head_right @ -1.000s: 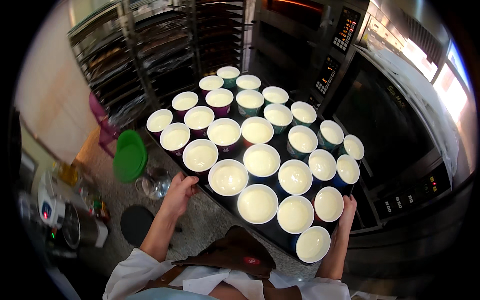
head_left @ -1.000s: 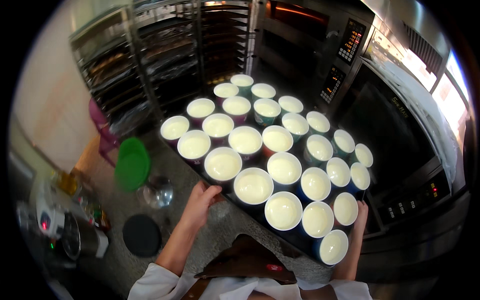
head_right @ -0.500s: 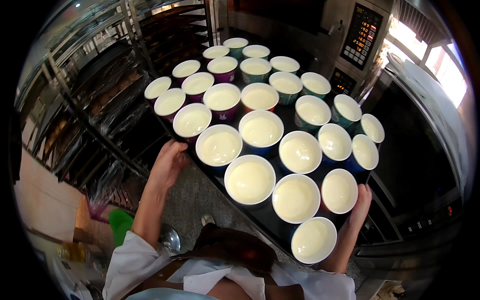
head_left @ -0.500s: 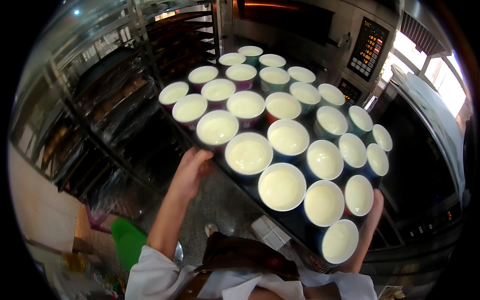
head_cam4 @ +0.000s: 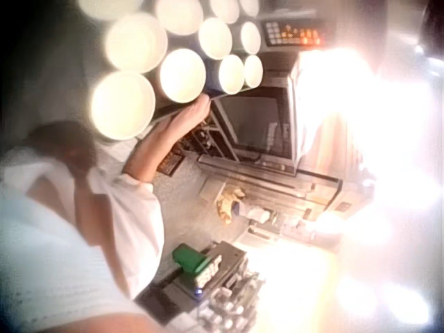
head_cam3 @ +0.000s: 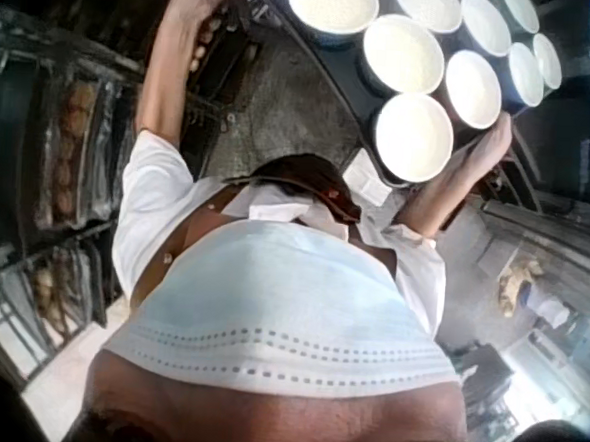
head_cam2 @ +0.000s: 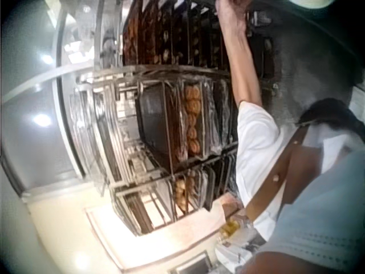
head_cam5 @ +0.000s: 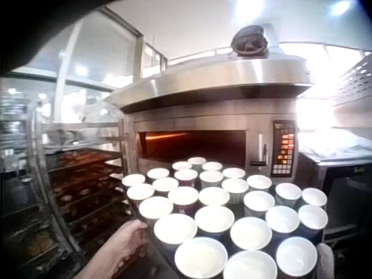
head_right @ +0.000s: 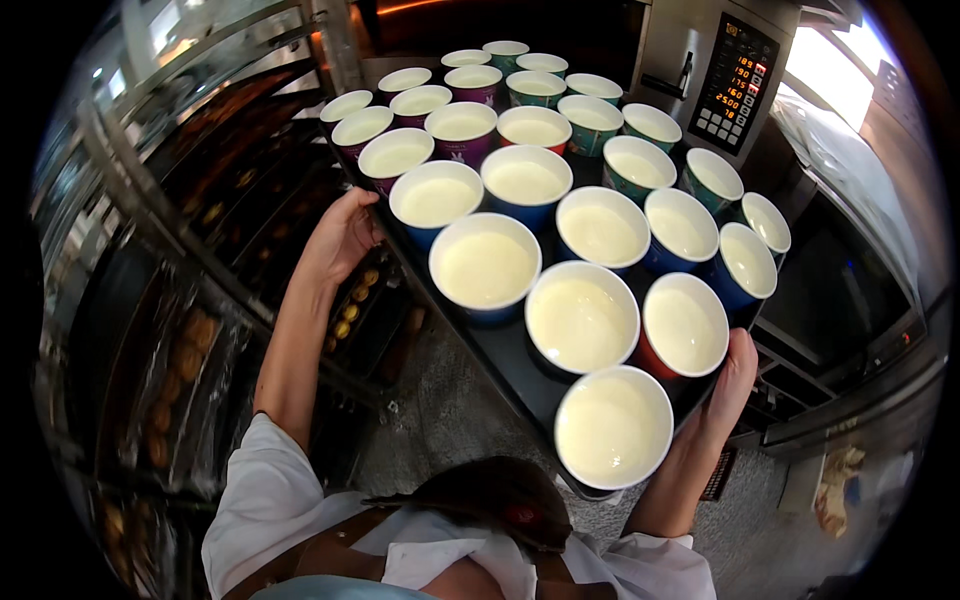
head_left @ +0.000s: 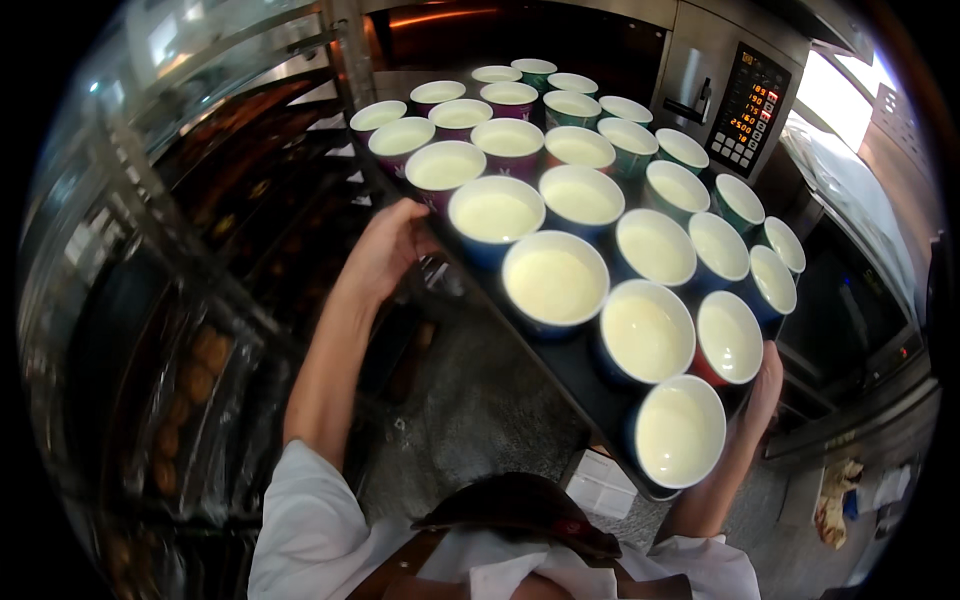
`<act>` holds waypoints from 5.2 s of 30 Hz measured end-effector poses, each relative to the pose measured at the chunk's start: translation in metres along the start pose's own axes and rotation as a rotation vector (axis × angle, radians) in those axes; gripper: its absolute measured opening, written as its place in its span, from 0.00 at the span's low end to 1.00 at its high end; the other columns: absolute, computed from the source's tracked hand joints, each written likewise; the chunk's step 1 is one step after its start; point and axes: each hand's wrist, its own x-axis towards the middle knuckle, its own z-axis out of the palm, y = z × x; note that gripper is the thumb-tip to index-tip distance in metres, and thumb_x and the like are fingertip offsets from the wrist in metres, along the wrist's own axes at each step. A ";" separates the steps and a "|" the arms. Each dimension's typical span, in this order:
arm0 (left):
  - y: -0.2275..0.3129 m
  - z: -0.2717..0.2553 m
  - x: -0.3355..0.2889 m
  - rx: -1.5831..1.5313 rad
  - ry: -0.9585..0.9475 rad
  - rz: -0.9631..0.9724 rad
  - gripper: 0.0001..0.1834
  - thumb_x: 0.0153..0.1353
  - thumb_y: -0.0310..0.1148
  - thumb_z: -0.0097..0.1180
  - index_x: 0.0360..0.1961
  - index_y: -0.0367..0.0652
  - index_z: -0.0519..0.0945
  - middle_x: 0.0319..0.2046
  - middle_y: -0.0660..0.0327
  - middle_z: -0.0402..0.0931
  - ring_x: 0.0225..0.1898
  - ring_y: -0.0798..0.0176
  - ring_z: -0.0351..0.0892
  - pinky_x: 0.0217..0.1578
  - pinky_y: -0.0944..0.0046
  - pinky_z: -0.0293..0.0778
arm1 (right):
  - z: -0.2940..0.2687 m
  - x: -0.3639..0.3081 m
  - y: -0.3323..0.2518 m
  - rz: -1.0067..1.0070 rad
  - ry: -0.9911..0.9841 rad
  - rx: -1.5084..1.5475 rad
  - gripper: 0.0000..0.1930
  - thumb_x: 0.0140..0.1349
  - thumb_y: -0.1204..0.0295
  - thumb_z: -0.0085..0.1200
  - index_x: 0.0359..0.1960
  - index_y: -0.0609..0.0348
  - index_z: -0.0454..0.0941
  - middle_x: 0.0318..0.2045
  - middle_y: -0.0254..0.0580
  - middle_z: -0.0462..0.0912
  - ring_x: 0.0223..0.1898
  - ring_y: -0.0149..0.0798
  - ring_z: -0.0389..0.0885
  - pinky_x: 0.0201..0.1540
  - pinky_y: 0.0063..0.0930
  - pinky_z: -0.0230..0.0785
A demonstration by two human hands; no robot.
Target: The person fills paper cupcake liners with batter using a piping bag, then arranges the filled cups on a baking tray. They carry the tray to an oven, open the door, and place the tray inside before closing the oven.
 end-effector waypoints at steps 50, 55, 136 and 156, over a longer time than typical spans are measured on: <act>0.070 0.026 0.308 1.633 0.007 1.042 0.15 0.60 0.29 0.59 0.49 0.40 0.80 0.38 0.51 0.78 0.38 0.46 0.80 0.39 0.52 0.77 | 0.414 0.095 0.102 0.391 -0.758 0.243 0.19 0.74 0.63 0.44 0.25 0.60 0.72 0.19 0.40 0.82 0.20 0.28 0.80 0.21 0.22 0.68; 0.079 0.032 0.321 1.843 -0.094 1.079 0.06 0.61 0.29 0.58 0.33 0.38 0.77 0.32 0.52 0.78 0.35 0.46 0.80 0.35 0.51 0.77 | 0.317 0.037 0.142 0.528 -0.779 0.035 0.17 0.74 0.63 0.45 0.29 0.61 0.73 0.24 0.38 0.84 0.26 0.27 0.82 0.25 0.22 0.71; -0.020 0.076 0.085 1.510 -1.160 -0.063 0.23 0.66 0.52 0.53 0.52 0.45 0.79 0.39 0.54 0.83 0.41 0.48 0.82 0.39 0.52 0.77 | 0.148 0.351 -0.235 -1.297 0.220 -1.174 0.12 0.55 0.64 0.52 0.30 0.63 0.78 0.28 0.54 0.81 0.39 0.53 0.80 0.57 0.48 0.61; -0.070 0.046 0.074 1.589 -1.125 -0.283 0.26 0.67 0.55 0.49 0.55 0.48 0.77 0.47 0.51 0.80 0.50 0.44 0.79 0.48 0.48 0.75 | 0.048 0.447 -0.090 -0.792 0.491 -0.796 0.30 0.57 0.72 0.52 0.63 0.61 0.62 0.58 0.52 0.75 0.58 0.56 0.74 0.65 0.45 0.58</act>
